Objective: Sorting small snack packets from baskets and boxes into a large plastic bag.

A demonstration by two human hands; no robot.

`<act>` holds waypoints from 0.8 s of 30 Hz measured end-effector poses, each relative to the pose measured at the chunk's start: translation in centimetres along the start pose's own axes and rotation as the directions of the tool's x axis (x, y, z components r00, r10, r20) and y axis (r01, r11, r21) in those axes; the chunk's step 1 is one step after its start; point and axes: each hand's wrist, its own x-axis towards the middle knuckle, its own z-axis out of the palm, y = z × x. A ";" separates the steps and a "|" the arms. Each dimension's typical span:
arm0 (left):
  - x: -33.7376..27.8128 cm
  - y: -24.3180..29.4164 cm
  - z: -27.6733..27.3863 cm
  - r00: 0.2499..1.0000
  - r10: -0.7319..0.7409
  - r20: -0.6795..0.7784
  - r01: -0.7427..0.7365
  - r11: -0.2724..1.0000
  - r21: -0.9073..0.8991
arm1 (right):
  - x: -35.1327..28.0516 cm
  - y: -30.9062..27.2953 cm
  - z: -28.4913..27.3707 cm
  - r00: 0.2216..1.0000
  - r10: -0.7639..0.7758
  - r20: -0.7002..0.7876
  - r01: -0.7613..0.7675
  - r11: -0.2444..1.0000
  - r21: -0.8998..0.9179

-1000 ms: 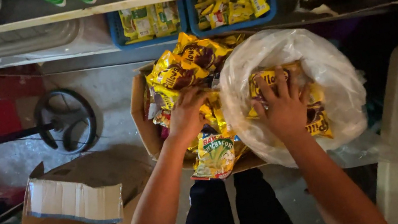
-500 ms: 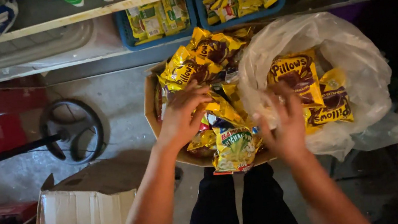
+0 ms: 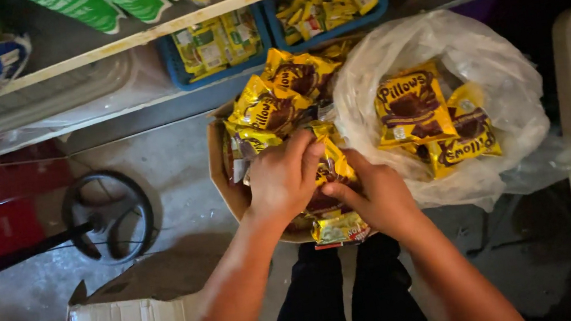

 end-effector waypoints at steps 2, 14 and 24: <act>-0.7 0.0 1.5 0.997 -0.066 0.035 0.068 0.996 -0.061 | -1.0 2.0 0.2 1.000 0.010 0.006 -0.010 1.000 -0.024; 3.5 7.4 8.0 0.996 0.073 0.058 -0.057 0.968 -0.246 | 0.8 12.3 -5.9 0.891 0.278 -0.358 0.067 0.699 0.712; 4.9 7.3 19.3 0.950 -0.073 0.302 0.074 0.997 0.010 | 3.9 16.0 -8.4 0.909 0.129 -0.397 -0.208 0.965 -0.162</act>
